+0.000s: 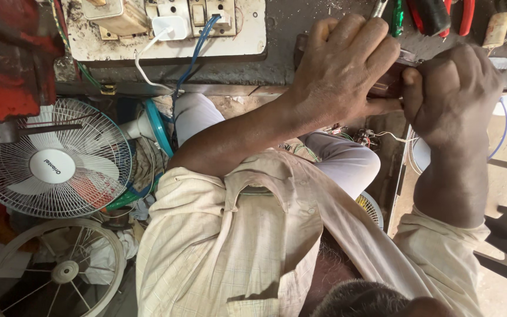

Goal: The person repairs an electric fan motor at a cluttered workbench. They unscrew the motor housing with a red screwdriver, remove the end cover, handle the rotor and stator assembly, then align the cover back onto the housing and tap it into place with a hammer while pressing the parts together by hand.

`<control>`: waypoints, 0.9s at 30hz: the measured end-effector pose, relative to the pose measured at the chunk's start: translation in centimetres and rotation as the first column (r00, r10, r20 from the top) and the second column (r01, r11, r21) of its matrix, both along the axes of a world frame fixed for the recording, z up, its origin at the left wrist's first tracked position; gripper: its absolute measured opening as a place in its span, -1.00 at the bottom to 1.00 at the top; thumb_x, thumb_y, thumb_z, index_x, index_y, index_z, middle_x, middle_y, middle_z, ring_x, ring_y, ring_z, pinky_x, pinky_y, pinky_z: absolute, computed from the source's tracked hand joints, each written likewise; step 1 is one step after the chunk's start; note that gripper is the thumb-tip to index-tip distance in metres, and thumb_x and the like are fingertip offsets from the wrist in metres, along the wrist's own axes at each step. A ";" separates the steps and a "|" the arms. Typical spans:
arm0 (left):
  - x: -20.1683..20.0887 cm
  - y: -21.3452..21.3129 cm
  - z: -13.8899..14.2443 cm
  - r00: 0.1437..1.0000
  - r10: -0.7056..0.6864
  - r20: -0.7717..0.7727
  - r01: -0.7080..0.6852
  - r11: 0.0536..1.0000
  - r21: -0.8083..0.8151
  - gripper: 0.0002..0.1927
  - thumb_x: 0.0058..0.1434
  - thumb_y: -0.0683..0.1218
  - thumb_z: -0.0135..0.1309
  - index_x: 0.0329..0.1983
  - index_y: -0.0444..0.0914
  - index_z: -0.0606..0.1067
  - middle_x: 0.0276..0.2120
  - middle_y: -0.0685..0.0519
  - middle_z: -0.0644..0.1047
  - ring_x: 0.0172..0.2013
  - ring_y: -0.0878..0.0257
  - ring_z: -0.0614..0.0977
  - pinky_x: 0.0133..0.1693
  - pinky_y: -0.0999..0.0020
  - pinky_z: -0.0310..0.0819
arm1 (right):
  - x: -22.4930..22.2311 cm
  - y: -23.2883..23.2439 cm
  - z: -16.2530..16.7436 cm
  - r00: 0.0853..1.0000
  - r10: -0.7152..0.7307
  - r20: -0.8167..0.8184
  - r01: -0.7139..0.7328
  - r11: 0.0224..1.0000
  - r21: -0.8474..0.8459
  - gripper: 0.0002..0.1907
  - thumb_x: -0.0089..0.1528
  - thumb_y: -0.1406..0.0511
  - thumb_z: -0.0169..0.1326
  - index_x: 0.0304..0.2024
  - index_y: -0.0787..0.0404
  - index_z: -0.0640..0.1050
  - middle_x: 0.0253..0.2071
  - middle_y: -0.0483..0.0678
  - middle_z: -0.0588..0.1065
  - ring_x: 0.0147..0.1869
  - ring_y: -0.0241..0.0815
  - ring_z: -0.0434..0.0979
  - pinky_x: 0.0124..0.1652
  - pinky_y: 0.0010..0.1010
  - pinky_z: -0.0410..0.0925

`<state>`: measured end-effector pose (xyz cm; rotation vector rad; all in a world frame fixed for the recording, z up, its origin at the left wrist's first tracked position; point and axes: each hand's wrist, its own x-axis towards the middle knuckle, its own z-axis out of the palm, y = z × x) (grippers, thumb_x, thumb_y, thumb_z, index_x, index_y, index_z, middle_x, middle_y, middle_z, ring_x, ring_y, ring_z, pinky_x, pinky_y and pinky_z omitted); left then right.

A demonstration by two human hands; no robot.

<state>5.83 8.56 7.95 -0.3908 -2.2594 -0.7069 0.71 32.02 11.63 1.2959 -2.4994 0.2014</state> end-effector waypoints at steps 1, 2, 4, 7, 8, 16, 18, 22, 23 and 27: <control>0.0 0.0 -0.1 1.000 -0.025 0.004 0.025 0.999 0.026 -0.18 0.03 0.52 0.32 -0.04 -0.20 0.42 -0.10 0.06 0.33 -0.04 0.12 0.42 0.01 0.03 0.23 | -0.3 -0.3 0.1 0.999 0.043 -0.015 -0.043 0.999 -0.014 -0.72 0.48 0.26 0.15 -0.24 0.24 0.37 -0.26 0.02 0.34 -0.19 0.02 0.44 -0.22 -0.18 0.32; -0.1 0.1 -0.2 0.998 -0.062 0.005 0.061 0.997 0.053 -0.15 0.02 0.53 0.32 -0.01 -0.22 0.41 -0.09 0.04 0.32 -0.02 0.10 0.42 0.02 0.00 0.22 | -0.6 -0.7 0.2 0.996 0.086 -0.030 -0.087 0.996 -0.027 -0.68 0.46 0.26 0.20 -0.28 0.24 0.37 -0.28 0.01 0.34 -0.21 0.03 0.44 -0.23 -0.16 0.33; 0.0 -0.1 -0.6 0.997 -0.073 0.019 0.072 0.996 0.051 -0.19 -0.03 0.45 0.35 -0.01 -0.19 0.40 -0.06 0.04 0.34 0.02 0.07 0.43 0.03 -0.03 0.21 | -1.0 -1.1 0.4 0.978 0.190 -0.083 -0.196 0.979 -0.062 -0.56 0.41 0.25 0.37 -0.36 0.25 0.38 -0.32 0.02 0.34 -0.29 0.07 0.45 -0.26 -0.10 0.38; 0.2 -0.8 -1.0 0.990 -0.092 0.110 0.094 0.996 -0.013 -0.21 0.02 0.46 0.38 -0.06 -0.19 0.38 -0.09 0.02 0.35 0.01 0.00 0.44 -0.02 -0.10 0.21 | 0.0 -1.7 -1.1 0.986 0.091 -0.137 -0.106 0.989 -0.104 -0.57 0.32 0.13 0.37 -0.36 0.21 0.42 -0.33 -0.03 0.37 -0.32 -0.03 0.42 -0.37 -0.18 0.27; 0.5 -0.9 -1.2 0.992 -0.090 0.088 0.093 0.995 -0.035 -0.19 0.08 0.46 0.38 0.04 -0.20 0.37 -0.05 0.02 0.35 0.02 0.00 0.43 0.00 -0.09 0.22 | 0.8 -1.6 -1.9 0.988 0.032 -0.150 -0.047 0.994 -0.097 -0.55 0.31 0.10 0.37 -0.37 0.21 0.42 -0.34 -0.02 0.38 -0.34 -0.06 0.42 -0.37 -0.20 0.27; 4.6 -2.3 -6.1 0.982 -0.187 0.018 0.187 0.965 -0.185 -0.23 0.28 0.36 0.35 0.23 -0.20 0.31 0.05 -0.04 0.32 0.09 0.00 0.39 0.07 -0.08 0.20 | 8.2 -1.8 -9.7 0.905 0.133 0.405 0.302 0.470 -0.829 -0.57 0.39 0.22 0.22 0.15 0.22 0.31 0.02 -0.04 0.32 -0.06 -0.29 0.37 -0.16 -0.53 0.31; 5.9 -2.0 -8.0 0.978 -0.207 -0.005 0.198 0.943 -0.269 -0.34 0.33 0.28 0.33 0.25 -0.15 0.34 0.05 0.01 0.32 0.11 0.05 0.37 0.08 -0.04 0.17 | 10.3 -1.7 -11.7 0.764 0.291 0.575 0.499 0.298 -0.814 -0.52 0.43 0.26 0.20 0.25 0.22 0.25 0.07 -0.07 0.31 0.02 -0.35 0.34 -0.03 -0.57 0.30; 6.7 -0.7 -10.8 0.966 -0.197 -0.169 0.123 0.920 -0.372 -0.54 0.38 0.16 0.24 0.21 -0.08 0.42 0.02 0.12 0.35 0.07 0.18 0.35 0.05 0.08 0.19 | 11.9 -0.7 -15.3 0.627 0.394 0.672 0.627 0.256 -0.735 -0.54 0.47 0.28 0.11 0.28 0.24 0.20 0.15 -0.06 0.33 0.24 -0.31 0.37 0.22 -0.52 0.31; 6.8 -0.4 -11.1 0.960 -0.221 -0.170 0.153 0.928 -0.341 -0.49 0.41 0.27 0.14 0.21 -0.12 0.43 0.01 0.10 0.34 0.05 0.16 0.34 0.01 0.07 0.17 | 11.8 -0.4 -15.9 0.679 0.337 0.652 0.592 0.274 -0.758 -0.57 0.48 0.30 0.09 0.29 0.24 0.22 0.12 -0.07 0.32 0.19 -0.33 0.35 0.17 -0.54 0.29; 6.4 1.8 -11.3 0.983 -0.122 -0.140 0.065 0.934 -0.351 -0.54 0.41 0.21 0.04 0.20 -0.14 0.50 0.05 0.12 0.40 0.05 0.18 0.38 0.04 0.10 0.15 | 8.8 0.6 -17.6 0.805 0.203 0.557 0.479 0.330 -0.813 -0.71 0.57 0.38 0.01 0.30 0.25 0.29 0.11 -0.10 0.33 0.16 -0.36 0.37 0.18 -0.56 0.30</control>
